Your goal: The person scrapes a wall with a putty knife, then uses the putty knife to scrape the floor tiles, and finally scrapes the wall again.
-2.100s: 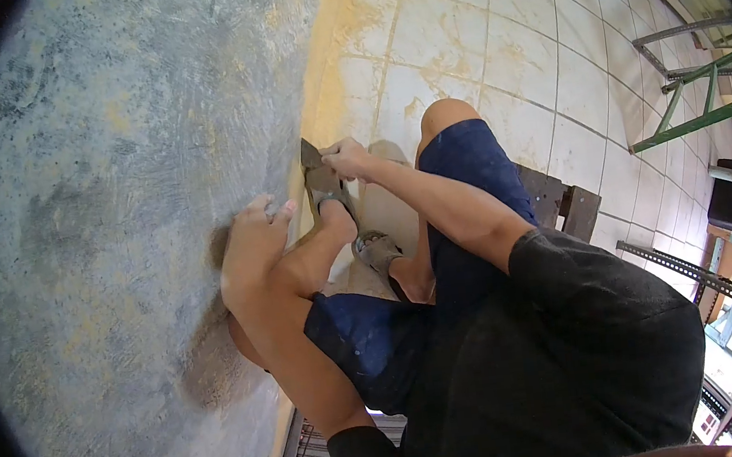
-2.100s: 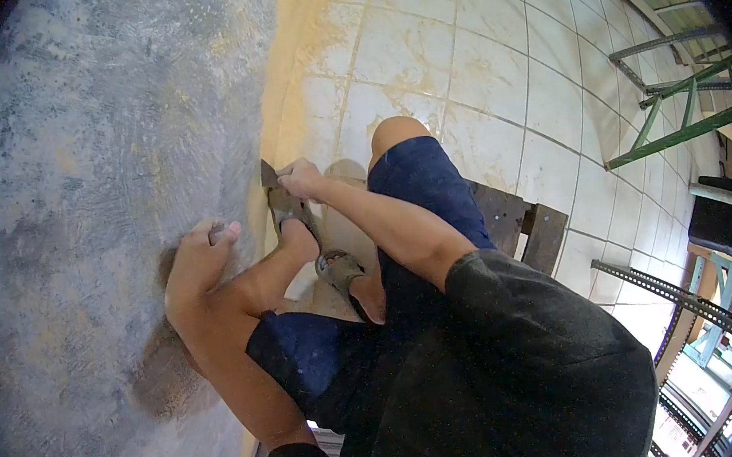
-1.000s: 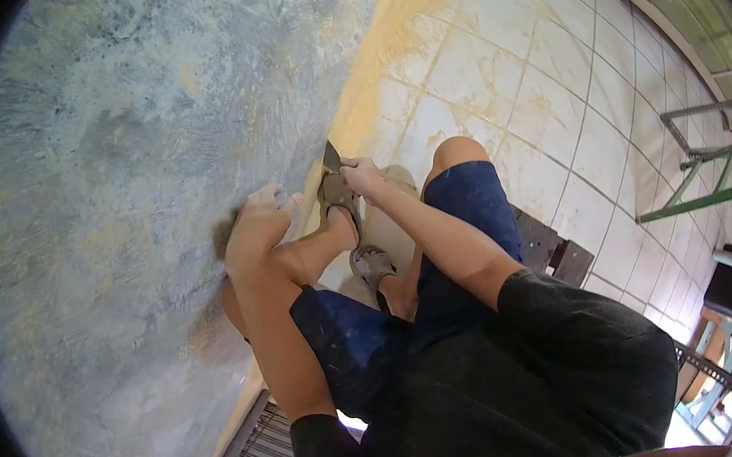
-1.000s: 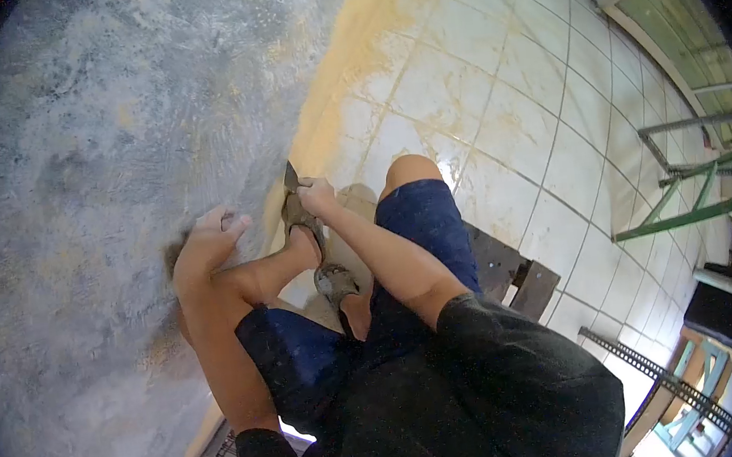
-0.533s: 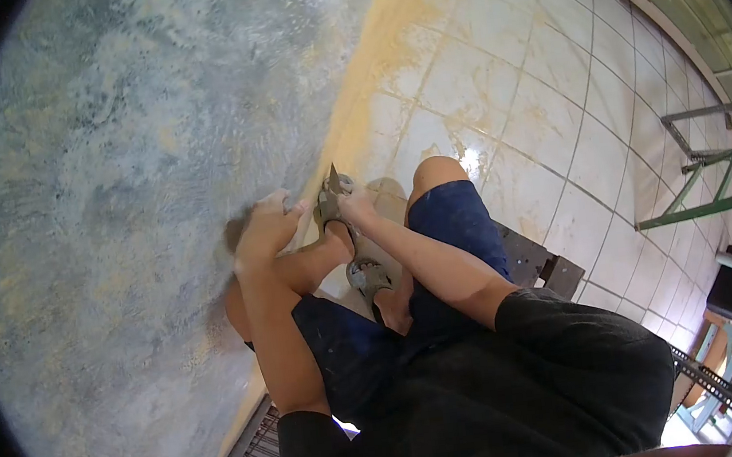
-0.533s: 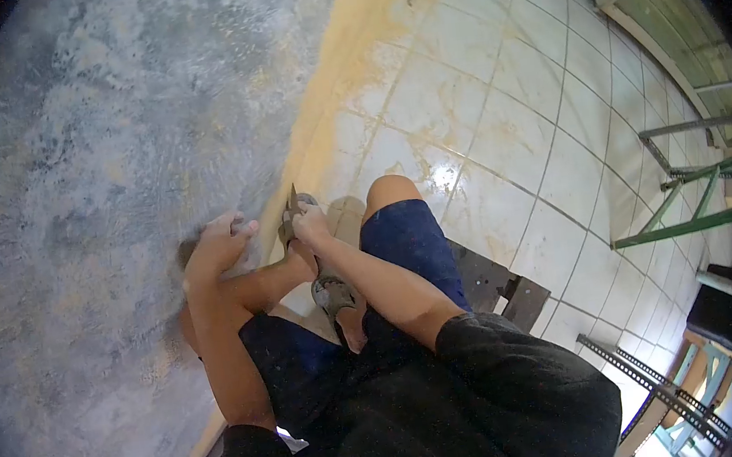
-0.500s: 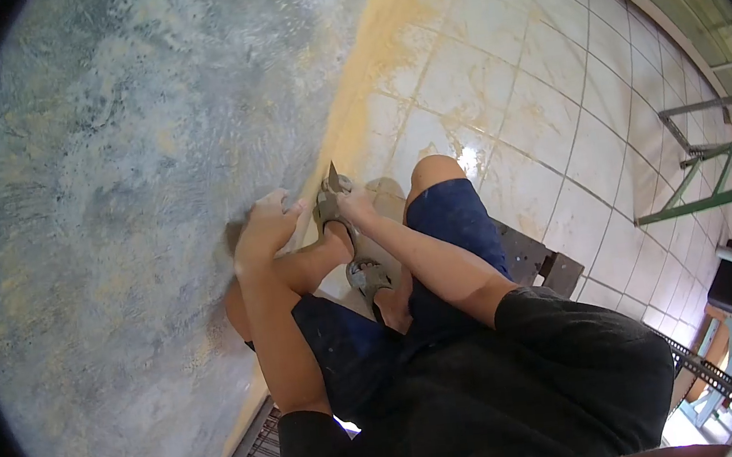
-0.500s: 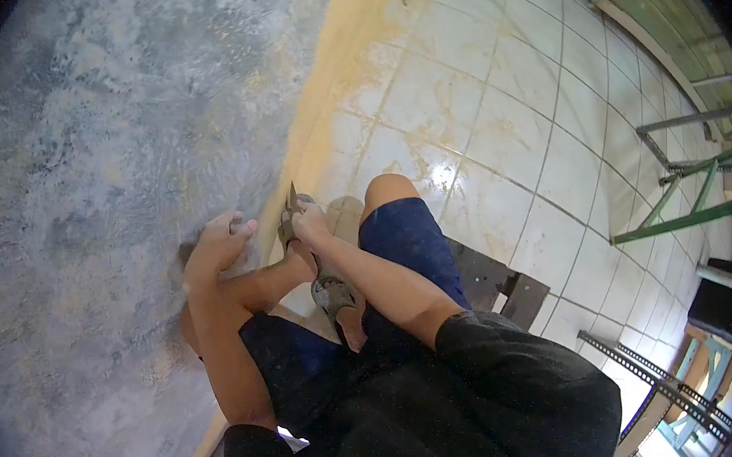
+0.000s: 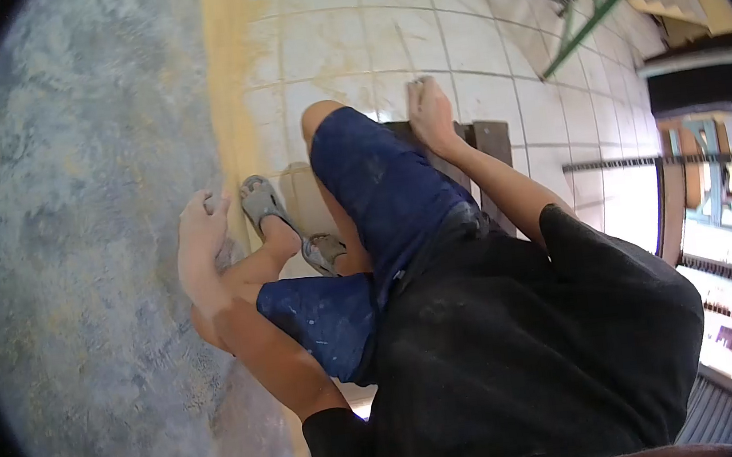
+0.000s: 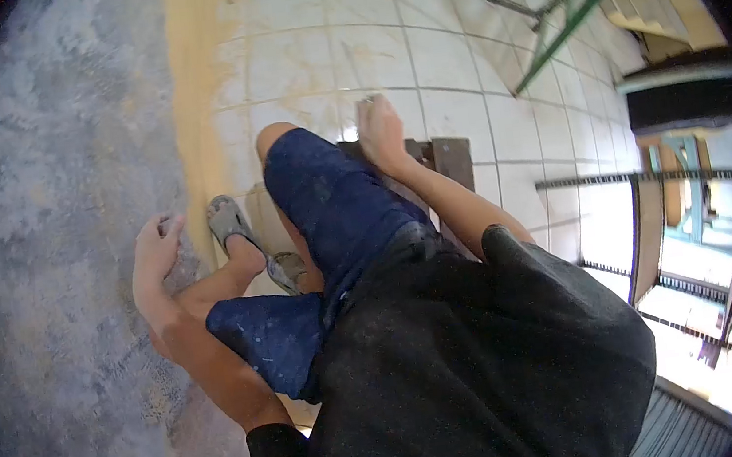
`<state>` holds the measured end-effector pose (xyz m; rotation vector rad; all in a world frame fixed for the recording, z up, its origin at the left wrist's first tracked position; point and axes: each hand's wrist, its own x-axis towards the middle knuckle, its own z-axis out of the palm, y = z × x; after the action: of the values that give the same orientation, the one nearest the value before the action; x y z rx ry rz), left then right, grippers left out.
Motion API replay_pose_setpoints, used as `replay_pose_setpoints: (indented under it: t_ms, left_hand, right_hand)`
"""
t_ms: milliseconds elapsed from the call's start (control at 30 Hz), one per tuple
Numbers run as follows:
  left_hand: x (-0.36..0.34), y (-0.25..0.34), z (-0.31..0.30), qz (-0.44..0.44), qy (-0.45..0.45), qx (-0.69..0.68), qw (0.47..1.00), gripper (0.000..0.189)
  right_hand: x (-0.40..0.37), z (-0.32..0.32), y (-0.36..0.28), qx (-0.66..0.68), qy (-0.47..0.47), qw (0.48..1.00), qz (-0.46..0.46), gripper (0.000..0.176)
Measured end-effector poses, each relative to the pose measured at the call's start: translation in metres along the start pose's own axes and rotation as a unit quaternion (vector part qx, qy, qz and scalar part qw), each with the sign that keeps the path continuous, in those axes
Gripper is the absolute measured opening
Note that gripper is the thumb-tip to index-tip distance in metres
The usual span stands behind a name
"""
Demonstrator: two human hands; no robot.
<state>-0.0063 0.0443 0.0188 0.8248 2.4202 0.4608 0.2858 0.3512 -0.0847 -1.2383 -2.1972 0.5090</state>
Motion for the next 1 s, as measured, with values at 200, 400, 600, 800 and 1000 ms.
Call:
replay_pose_setpoints:
  t_ms: [200, 400, 600, 800, 1000]
  left_hand:
    - [0.006, 0.011, -0.002, 0.036, -0.015, 0.047, 0.998, 0.053]
    - [0.030, 0.045, 0.004, 0.075, 0.025, 0.035, 0.996, 0.049]
    - [0.103, 0.024, 0.058, 0.072, 0.030, 0.100, 0.992, 0.048]
    - [0.156, 0.030, 0.083, 0.062, -0.112, 0.165, 0.978, 0.057]
    - [0.177, 0.054, 0.100, 0.055, -0.163, 0.200, 0.965, 0.055]
  right_hand:
    - [-0.100, -0.059, 0.123, -0.172, 0.047, 0.984, -0.012, 0.024]
    - [-0.123, -0.063, 0.129, -0.223, 0.022, 0.973, -0.053, 0.020]
    - [-0.117, -0.061, 0.130, -0.243, 0.005, 0.969, -0.038, 0.015]
    - [-0.115, -0.063, 0.129, -0.255, -0.013, 0.966, -0.026, 0.024]
    - [-0.111, -0.067, 0.124, -0.255, -0.032, 0.967, -0.002, 0.027]
